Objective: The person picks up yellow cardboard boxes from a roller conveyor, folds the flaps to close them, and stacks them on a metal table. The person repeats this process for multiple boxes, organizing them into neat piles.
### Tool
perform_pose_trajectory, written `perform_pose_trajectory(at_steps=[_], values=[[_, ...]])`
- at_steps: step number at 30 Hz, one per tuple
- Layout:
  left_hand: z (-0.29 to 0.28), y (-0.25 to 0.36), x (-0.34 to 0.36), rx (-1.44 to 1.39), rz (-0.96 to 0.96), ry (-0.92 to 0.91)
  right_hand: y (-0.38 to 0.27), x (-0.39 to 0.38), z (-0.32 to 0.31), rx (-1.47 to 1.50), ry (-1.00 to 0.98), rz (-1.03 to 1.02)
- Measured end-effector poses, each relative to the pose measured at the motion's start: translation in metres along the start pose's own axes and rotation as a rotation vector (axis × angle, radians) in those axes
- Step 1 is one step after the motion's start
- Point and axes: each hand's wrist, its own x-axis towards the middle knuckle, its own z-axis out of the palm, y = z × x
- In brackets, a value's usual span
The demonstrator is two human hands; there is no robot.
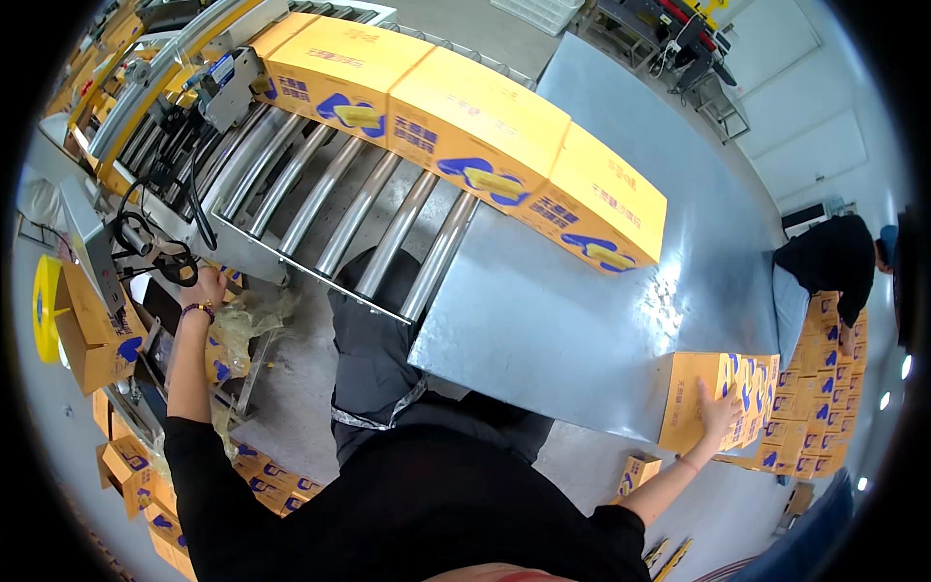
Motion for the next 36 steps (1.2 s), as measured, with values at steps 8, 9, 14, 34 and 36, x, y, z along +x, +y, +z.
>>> perform_pose_trajectory(at_steps=[8, 9, 14, 34, 36], values=[[0.017, -0.018, 0.002, 0.015, -0.059, -0.017, -0.214, 0.034, -0.020, 0.595, 0.365, -0.933], [0.014, -0.009, 0.009, -0.014, -0.094, -0.067, -0.247, 0.034, -0.024, 0.594, 0.443, -1.019], [0.005, 0.001, 0.006, -0.004, -0.018, 0.002, -0.310, 0.017, -0.044, 0.534, 0.178, -0.795], [0.037, -0.033, 0.021, 0.056, -0.100, -0.315, -0.133, -0.120, -0.065, 0.257, 0.113, -0.887], [0.035, -0.039, 0.013, 0.090, -0.122, -0.309, -0.112, -0.132, -0.055, 0.205, 0.159, -0.754]])
